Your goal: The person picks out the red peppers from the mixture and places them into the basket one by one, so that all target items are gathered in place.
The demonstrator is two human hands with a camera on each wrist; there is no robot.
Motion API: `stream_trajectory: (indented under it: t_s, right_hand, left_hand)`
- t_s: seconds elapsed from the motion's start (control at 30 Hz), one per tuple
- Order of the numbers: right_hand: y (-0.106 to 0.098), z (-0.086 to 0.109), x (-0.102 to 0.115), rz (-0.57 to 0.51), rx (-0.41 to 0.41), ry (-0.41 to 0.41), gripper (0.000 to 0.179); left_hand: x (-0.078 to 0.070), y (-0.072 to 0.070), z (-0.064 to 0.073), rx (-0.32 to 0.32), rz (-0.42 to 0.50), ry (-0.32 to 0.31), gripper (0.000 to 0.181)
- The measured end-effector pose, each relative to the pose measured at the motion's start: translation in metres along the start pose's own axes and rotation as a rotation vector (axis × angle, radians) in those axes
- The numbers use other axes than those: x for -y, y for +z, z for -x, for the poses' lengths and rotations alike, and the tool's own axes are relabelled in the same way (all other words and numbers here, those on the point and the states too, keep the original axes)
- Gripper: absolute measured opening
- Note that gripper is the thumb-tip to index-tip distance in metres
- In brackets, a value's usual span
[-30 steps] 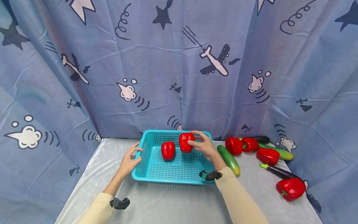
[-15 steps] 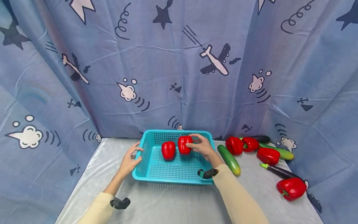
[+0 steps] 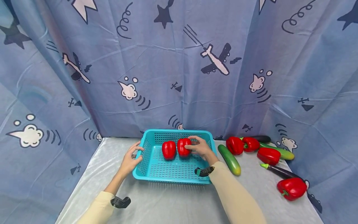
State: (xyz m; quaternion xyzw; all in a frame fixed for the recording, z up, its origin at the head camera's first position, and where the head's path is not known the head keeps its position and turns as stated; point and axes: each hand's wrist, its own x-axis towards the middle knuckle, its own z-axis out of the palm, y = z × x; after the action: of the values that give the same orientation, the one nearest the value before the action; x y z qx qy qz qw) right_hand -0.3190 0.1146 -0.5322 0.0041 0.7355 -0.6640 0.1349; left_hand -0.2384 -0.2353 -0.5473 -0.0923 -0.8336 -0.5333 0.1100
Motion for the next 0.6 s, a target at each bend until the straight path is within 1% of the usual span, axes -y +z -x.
stream_trajectory:
  t_s: [0.1, 0.2, 0.37, 0.5, 0.6]
  right_hand:
    - [0.003, -0.001, -0.004, -0.015, 0.004, 0.024, 0.059]
    - [0.004, -0.003, -0.007, -0.018, 0.002, 0.048, 0.059]
    - [0.006, -0.003, -0.011, -0.014, -0.002, 0.069, 0.059]
    - [0.009, -0.004, -0.011, -0.005, -0.017, 0.077, 0.058]
    - [0.011, -0.005, -0.011, 0.000, -0.029, 0.077, 0.057]
  left_hand:
    - [0.001, 0.000, 0.000, 0.001, 0.006, -0.002, 0.029]
    - [0.000, 0.000, 0.000, 0.009, 0.008, -0.019, 0.029]
    - [0.000, 0.000, 0.000, 0.016, 0.011, -0.032, 0.029]
    - [0.001, -0.001, 0.000, 0.009, 0.005, -0.030, 0.029]
    - [-0.002, 0.000, 0.000, 0.005, -0.002, -0.019, 0.029]
